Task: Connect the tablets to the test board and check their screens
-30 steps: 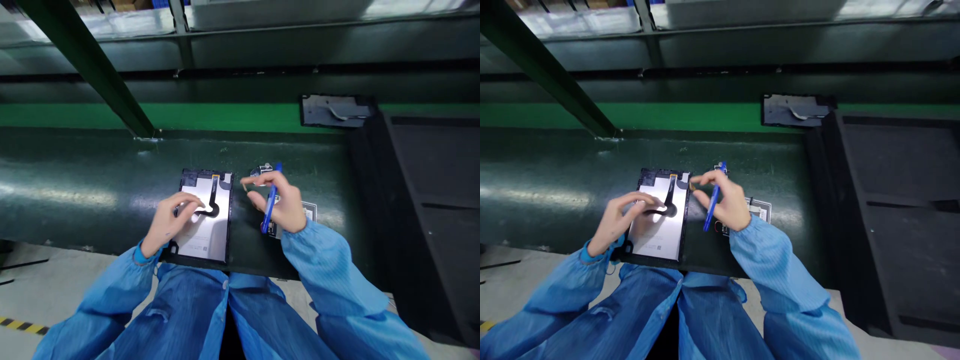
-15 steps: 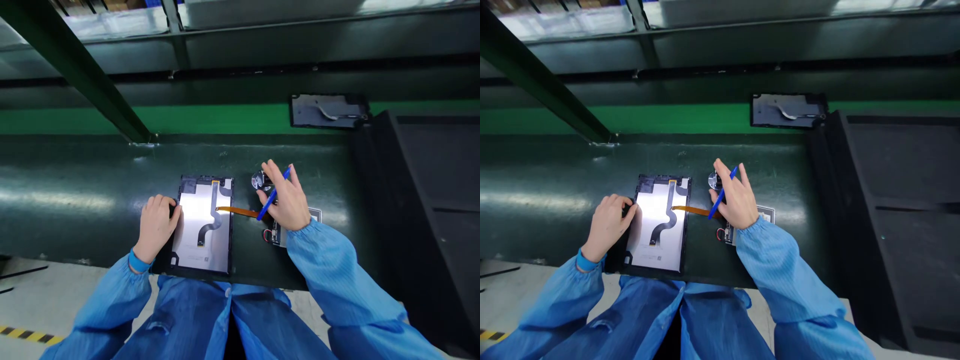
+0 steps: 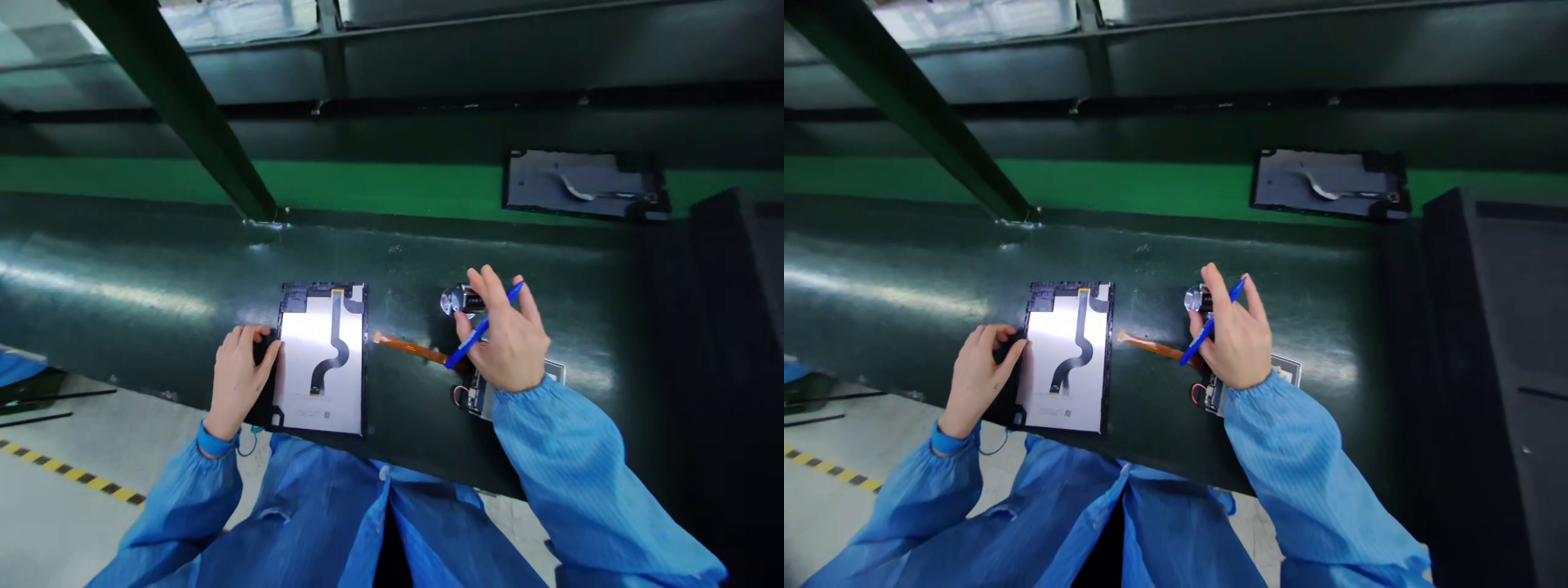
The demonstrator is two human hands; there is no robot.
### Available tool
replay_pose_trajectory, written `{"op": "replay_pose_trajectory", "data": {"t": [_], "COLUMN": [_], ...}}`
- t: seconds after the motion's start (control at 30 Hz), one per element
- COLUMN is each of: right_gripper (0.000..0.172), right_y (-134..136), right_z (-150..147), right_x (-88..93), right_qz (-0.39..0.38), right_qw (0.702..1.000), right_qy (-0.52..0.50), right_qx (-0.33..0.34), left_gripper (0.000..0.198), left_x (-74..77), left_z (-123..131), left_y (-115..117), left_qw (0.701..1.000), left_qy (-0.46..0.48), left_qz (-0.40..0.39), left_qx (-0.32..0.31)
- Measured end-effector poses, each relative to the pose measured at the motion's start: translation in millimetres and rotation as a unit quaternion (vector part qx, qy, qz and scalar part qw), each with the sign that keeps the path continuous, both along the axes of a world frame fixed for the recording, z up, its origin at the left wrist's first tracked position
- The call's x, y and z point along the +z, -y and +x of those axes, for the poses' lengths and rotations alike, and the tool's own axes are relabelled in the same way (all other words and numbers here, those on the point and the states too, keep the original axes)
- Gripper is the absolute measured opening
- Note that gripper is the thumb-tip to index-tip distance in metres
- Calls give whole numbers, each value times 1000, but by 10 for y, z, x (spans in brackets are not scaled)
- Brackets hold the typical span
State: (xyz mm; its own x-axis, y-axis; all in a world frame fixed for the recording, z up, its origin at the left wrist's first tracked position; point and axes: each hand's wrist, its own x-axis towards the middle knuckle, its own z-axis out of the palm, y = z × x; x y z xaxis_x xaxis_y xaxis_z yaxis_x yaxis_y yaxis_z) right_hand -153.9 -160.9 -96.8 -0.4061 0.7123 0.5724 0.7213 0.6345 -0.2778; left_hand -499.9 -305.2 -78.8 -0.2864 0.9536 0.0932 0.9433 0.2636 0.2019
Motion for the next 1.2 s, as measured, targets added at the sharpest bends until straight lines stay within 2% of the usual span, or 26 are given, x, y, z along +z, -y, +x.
{"op": "replay_pose_trajectory", "data": {"t": [0.13,0.23,0.33,0.4,0.47,0.53,0.63,0.67,0.7,0.73,0.8,0.9,0.97,1.03,1.1,1.13,1.2], "right_gripper": [73,66,59,54,51,49,49,50,51,52,54,54,51,48,45,45,44], "right_y": [-2,-15,-27,-27,-24,-19,-21,-25,-30,-36,-47,-57,-58,-55,-52,-50,-46], "right_z": [1,8,12,13,15,21,31,33,34,35,35,35,35,35,36,37,38], "right_x": [-26,-55,-78,-82,-77,-67,-58,-57,-57,-57,-53,-35,-18,0,11,14,12], "right_qz": [3,33,62,71,66,49,32,33,37,43,51,48,43,36,27,24,22], "right_qw": [1000,999,998,996,996,997,999,998,998,998,998,999,999,999,999,999,999], "right_qy": [-6,-4,16,32,40,38,39,42,44,44,37,20,12,7,3,1,-3], "right_qx": [-11,-16,-28,-41,-43,-34,-18,-15,-14,-11,-5,6,12,19,25,27,28], "left_gripper": [58,62,79,96,105,96,64,57,54,53,51,46,42,31,19,15,25], "left_x": [-78,-177,-272,-329,-371,-384,-334,-299,-253,-195,-42,278,513,715,849,886,905], "left_z": [118,230,338,408,460,473,423,400,379,364,353,355,351,358,397,431,513], "left_y": [498,830,1101,1249,1368,1457,1510,1498,1469,1422,1278,947,626,191,-364,-676,-1323], "left_qw": [998,993,974,949,900,826,682,645,619,606,607,640,655,659,655,657,663], "left_qy": [13,72,133,168,239,381,606,648,674,689,702,706,709,723,741,742,735], "left_qz": [16,25,47,80,125,114,0,-21,-23,-17,-5,-2,1,9,41,59,91], "left_qx": [54,91,177,255,341,400,408,404,402,397,372,303,262,209,142,119,112]}}
